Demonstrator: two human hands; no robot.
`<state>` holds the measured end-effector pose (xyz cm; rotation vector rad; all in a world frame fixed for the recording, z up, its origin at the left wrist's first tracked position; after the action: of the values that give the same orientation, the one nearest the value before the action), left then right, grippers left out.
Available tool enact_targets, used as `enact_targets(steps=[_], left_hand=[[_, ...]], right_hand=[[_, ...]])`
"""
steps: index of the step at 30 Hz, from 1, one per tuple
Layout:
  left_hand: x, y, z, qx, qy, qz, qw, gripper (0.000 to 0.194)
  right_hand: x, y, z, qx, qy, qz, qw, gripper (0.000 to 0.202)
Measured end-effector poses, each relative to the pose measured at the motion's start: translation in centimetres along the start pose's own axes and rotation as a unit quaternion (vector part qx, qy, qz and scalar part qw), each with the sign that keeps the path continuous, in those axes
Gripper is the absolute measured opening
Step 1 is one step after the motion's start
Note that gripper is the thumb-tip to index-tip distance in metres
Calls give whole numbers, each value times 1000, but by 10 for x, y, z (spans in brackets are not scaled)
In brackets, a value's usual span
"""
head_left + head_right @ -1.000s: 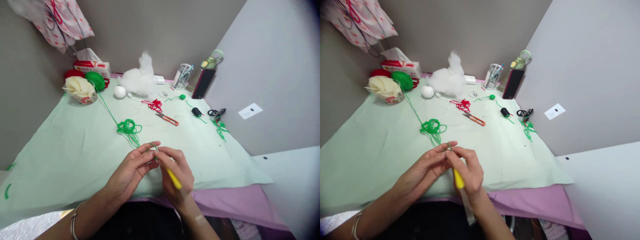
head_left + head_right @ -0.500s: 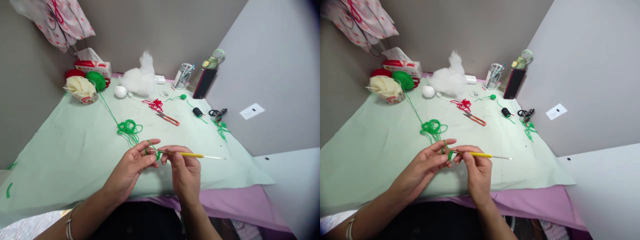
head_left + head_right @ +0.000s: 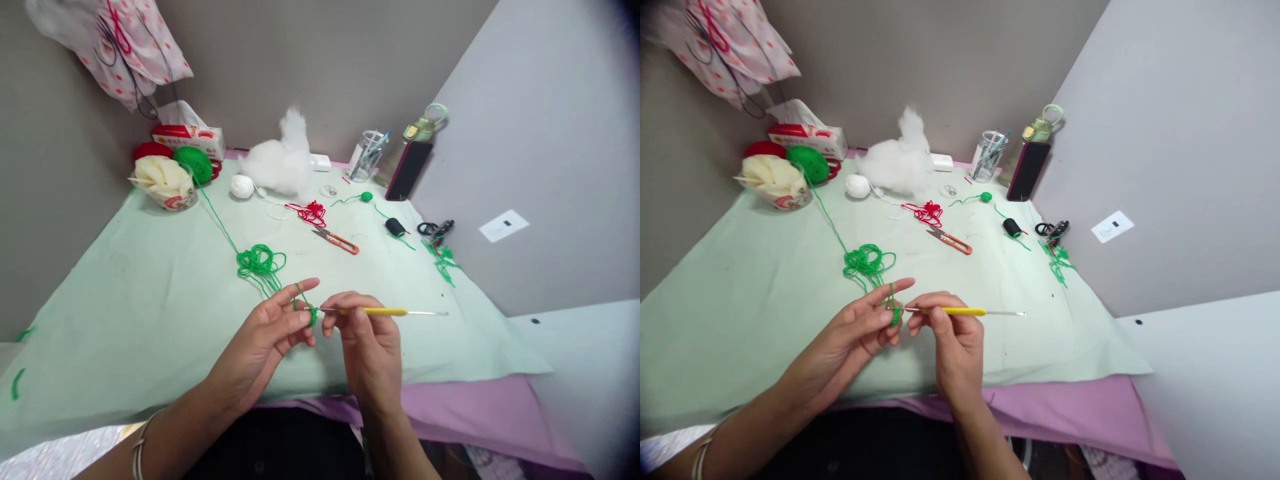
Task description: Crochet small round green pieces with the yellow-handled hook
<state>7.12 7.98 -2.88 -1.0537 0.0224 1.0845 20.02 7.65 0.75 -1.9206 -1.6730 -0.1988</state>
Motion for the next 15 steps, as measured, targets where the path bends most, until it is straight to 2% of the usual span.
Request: enact_targets(steps=[4, 7, 9, 11, 13, 15], left_hand=[[1, 1, -4, -23, 30, -17, 999, 36], [0, 1, -1, 2, 13, -6, 1000, 35], [-1, 1, 4, 38, -24, 10, 999, 36], [-3, 0, 8, 71, -56, 23, 996, 39], [-4, -1, 10, 91, -69, 29, 993, 41], [-5, -1, 11, 100, -66, 31, 992, 39]], right_hand=[[4, 12, 9, 25, -50, 45, 997, 19], [2, 9, 11, 35, -71, 29, 996, 18], [1, 3, 5, 5, -47, -2, 999, 14], [0, -3, -7, -62, 7, -29, 998, 9], [0, -5, -15, -118, 48, -36, 991, 12], [-1, -3, -14, -112, 43, -25, 992, 13]])
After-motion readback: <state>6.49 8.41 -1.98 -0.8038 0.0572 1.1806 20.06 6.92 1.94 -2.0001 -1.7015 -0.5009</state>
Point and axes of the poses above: each hand's wrist, its own x-axis towards the middle knuckle, its own y-axis out of the back of the hand, z = x × y, the point moved 10 cm from there along x, towards the middle knuckle, and after that the axes turned 13 degrees about y, right-handed, at the moved point
